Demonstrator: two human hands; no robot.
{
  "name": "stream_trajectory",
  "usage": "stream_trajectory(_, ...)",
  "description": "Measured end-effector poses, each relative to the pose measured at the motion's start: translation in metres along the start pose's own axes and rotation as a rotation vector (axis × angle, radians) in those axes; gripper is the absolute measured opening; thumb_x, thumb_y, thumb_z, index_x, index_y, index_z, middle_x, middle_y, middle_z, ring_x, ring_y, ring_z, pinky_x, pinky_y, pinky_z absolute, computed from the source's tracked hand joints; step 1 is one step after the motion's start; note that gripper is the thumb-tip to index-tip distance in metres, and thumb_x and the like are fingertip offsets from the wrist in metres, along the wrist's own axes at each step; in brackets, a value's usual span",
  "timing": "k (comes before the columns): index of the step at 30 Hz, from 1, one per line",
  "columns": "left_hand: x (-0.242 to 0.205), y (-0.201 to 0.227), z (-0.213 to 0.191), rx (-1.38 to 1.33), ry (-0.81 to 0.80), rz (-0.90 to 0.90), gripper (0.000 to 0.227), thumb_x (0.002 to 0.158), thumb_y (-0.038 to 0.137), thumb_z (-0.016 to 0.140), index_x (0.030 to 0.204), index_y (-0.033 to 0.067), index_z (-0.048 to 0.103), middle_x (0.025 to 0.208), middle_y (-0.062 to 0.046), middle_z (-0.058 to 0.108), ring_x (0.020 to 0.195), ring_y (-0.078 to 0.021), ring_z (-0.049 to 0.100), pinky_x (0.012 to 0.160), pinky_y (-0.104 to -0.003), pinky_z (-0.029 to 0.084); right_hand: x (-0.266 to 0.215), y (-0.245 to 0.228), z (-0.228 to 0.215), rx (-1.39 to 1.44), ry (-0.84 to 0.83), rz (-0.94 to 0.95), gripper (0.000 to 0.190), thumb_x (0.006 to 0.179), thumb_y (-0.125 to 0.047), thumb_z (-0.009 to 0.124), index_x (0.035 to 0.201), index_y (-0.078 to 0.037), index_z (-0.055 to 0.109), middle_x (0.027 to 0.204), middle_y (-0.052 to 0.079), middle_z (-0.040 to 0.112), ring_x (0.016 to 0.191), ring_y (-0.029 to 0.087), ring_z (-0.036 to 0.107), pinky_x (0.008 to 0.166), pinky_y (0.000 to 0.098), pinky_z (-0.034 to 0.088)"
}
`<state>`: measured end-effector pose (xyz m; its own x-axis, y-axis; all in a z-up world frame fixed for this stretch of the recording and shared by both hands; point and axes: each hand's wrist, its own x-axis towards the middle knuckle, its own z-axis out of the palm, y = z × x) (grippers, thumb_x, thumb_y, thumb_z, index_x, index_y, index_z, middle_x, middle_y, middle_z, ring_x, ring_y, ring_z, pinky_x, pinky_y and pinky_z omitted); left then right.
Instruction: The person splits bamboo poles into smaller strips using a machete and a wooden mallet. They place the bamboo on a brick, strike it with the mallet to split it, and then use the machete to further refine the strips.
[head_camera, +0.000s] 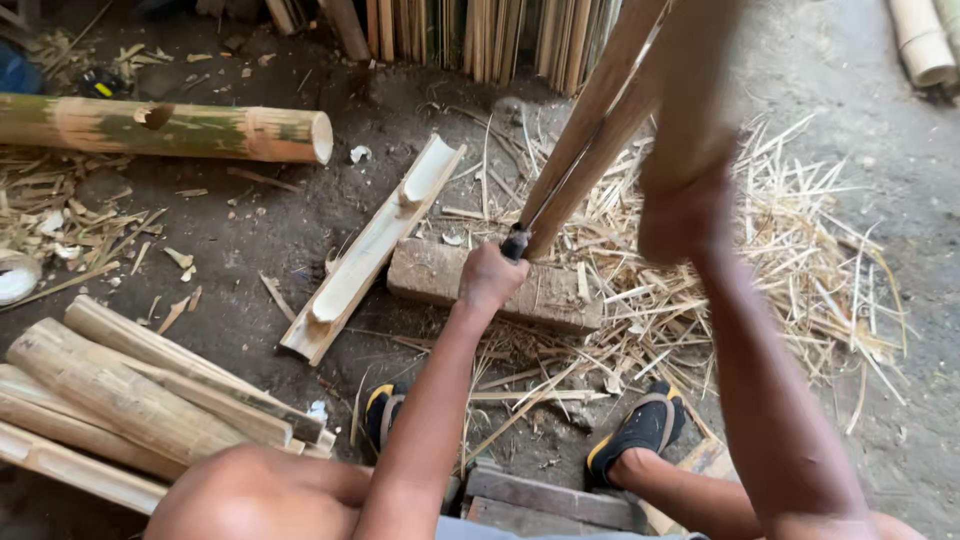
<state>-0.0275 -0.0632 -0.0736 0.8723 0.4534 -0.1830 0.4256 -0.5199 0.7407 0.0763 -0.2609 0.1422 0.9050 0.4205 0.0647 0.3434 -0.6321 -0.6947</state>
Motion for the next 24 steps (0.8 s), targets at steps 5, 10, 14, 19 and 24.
stream_trajectory(5,0.006,-0.021,0.004,-0.064,-0.206,-0.338,0.034,0.082,0.019,0.072,0.108,-0.0015,0.066,0.082,-0.011,0.073,0.071,-0.0225,0.073,0.063,-0.038,0.06,-0.04,0.026,0.077,-0.095,-0.344,0.372,0.098,0.075,-0.012,0.08,0.156,-0.008,0.026,0.11,0.024,0.067,0.078,0.032,0.073,0.061,0.04,0.066)
stream_trajectory(10,-0.004,-0.035,0.0,0.095,-0.176,-0.174,0.042,0.076,0.03,0.084,0.1,-0.0024,0.073,0.089,-0.019,0.07,0.078,-0.0233,0.067,0.075,-0.036,0.056,-0.069,0.018,0.051,0.091,-0.154,0.189,0.095,0.069,-0.025,0.091,0.144,-0.003,0.036,0.109,0.023,0.067,0.087,0.029,0.073,0.068,0.0404,0.066)
stream_trajectory(14,-0.007,-0.031,-0.03,0.082,-0.237,-0.261,0.025,0.085,0.021,0.07,0.1,0.0016,0.066,0.081,-0.011,0.065,0.071,-0.0232,0.064,0.067,-0.04,0.055,-0.057,0.002,-0.008,0.536,0.159,-0.279,0.092,0.069,-0.026,0.088,0.142,-0.002,0.038,0.112,0.022,0.068,0.089,0.028,0.073,0.071,0.0414,0.067)
stream_trajectory(19,0.003,-0.022,-0.036,0.035,-0.3,-0.324,0.029,0.091,0.031,0.066,0.093,0.0027,0.067,0.074,-0.007,0.063,0.068,-0.021,0.064,0.064,-0.039,0.051,-0.001,0.042,-0.001,0.287,0.297,-0.349,0.097,0.072,-0.026,0.086,0.149,-0.001,0.031,0.116,0.025,0.067,0.092,0.03,0.072,0.073,0.0419,0.065)
stream_trajectory(24,0.025,-0.035,-0.002,0.128,-0.267,-0.227,0.034,0.093,0.042,0.065,0.095,0.0082,0.07,0.078,-0.008,0.068,0.071,-0.0217,0.067,0.069,-0.039,0.048,-0.03,0.079,0.098,-0.363,-0.361,0.312,0.102,0.076,-0.026,0.083,0.156,0.0,0.025,0.121,0.027,0.067,0.096,0.032,0.071,0.075,0.0424,0.064)
